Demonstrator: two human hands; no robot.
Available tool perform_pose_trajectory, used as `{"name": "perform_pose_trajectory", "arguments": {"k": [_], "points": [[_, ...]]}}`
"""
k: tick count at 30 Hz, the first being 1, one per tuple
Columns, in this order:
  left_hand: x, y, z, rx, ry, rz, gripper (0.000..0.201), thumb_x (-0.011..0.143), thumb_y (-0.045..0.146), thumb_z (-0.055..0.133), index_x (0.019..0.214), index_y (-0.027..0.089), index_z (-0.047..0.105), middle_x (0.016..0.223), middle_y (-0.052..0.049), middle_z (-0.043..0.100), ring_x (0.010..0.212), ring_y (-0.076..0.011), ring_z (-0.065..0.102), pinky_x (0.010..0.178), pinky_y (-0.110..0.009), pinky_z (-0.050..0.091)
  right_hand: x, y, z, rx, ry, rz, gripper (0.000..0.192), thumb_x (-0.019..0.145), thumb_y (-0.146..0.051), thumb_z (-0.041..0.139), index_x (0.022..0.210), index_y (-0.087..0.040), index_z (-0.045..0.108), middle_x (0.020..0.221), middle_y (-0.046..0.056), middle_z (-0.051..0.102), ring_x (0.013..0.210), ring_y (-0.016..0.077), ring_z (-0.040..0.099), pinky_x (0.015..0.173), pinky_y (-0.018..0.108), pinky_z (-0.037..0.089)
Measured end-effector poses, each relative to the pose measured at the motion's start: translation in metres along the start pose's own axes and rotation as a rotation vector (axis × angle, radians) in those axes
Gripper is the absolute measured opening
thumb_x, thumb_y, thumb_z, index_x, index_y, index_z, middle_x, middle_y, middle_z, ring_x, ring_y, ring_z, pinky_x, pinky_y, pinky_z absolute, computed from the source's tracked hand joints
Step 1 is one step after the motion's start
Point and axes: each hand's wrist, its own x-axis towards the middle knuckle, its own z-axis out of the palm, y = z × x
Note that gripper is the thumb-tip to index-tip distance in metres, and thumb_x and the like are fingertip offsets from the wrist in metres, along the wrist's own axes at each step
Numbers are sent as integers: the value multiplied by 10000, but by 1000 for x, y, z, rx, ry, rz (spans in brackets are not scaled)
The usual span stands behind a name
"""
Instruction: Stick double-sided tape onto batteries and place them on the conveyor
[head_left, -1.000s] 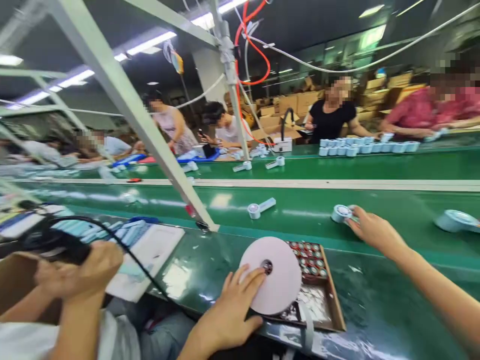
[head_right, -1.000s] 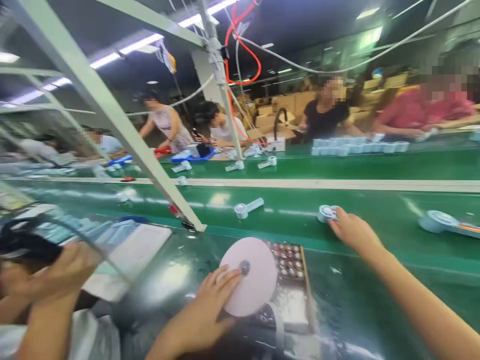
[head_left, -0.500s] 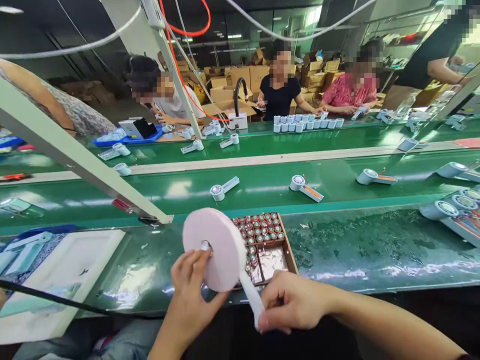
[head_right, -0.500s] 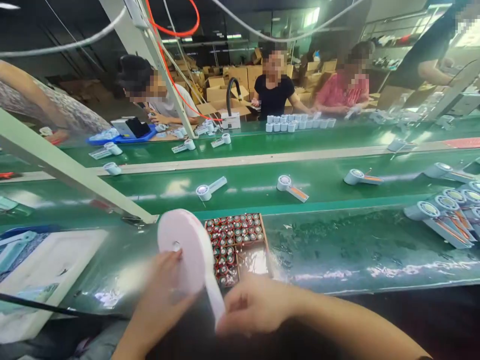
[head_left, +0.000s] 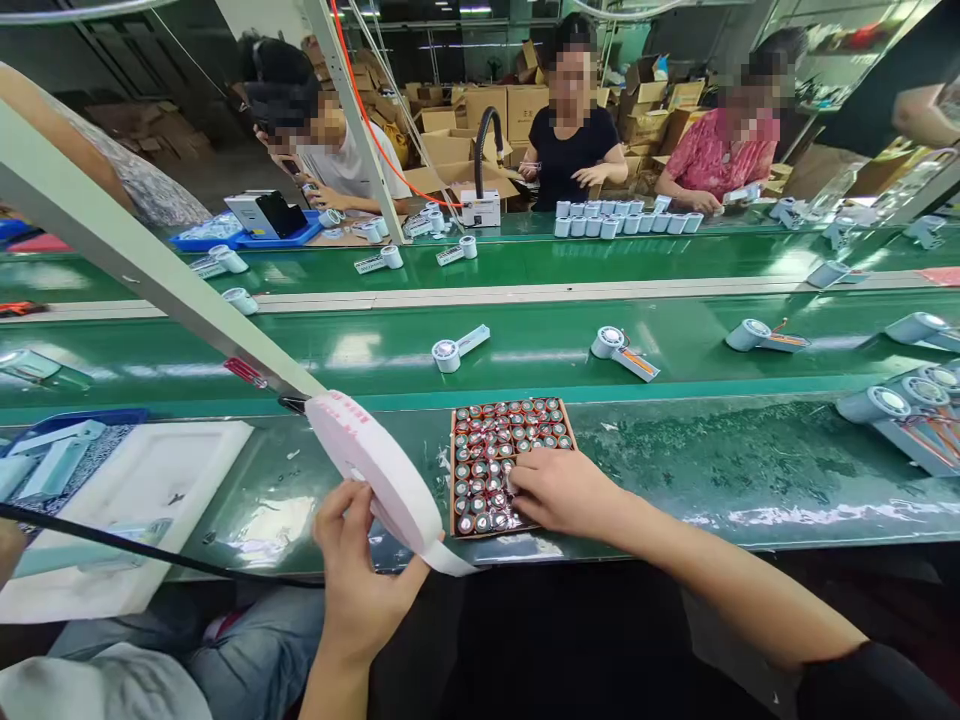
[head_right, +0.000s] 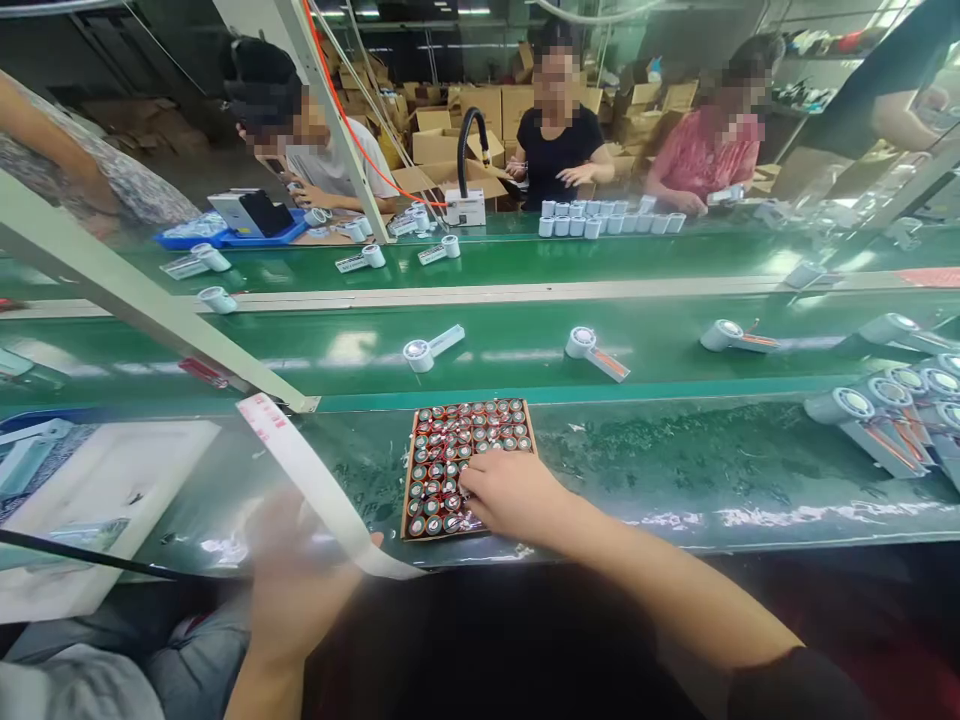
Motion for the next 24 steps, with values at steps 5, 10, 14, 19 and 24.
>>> {"name": "perform_pose_trajectory", "arguments": {"k": [5,10,14,19,24], "points": [[2,9,1,-10,-38,30,525,760,393,777,1224,250,576,1355,-117,473,1366,-357,424,1163,-596,403,-3,-5,4,-16,-9,84,110,946,-313,653,940,-204,638,978,50,663,913,222,622,744,299,457],[1,8,4,-13,-74,51,654,760,367,782,1347,256,514,1366,-134,473,1365,-365,436,1163,-611,401,-1,-16,5,-64,16,117,139,927,-290,628,1036,-205,648,1049,66,651,951,249,621,774,334,482],[-5,3,9,-68,-62,97,795,806,329,755,1494,305,358,1451,-144,413,1386,-361,435,1152,-632,408,1,-22,7,-84,34,170,136,908,-291,635,1000,-192,653,1031,82,635,938,265,618,765,360,499],[-7,5,12,-63,-89,130,780,820,307,734,1500,336,353,1459,-140,421,1387,-382,427,1135,-680,400,8,-23,10,-77,63,84,92,912,-285,673,981,-225,667,1084,71,631,998,280,597,790,375,504],[-2,5,15,-55,-96,142,771,846,323,714,1521,354,342,1490,-136,406,1390,-378,420,1142,-677,400,14,-23,17,-122,85,36,71,939,-211,657,1010,-205,657,1044,68,647,960,265,603,760,366,490]]}}
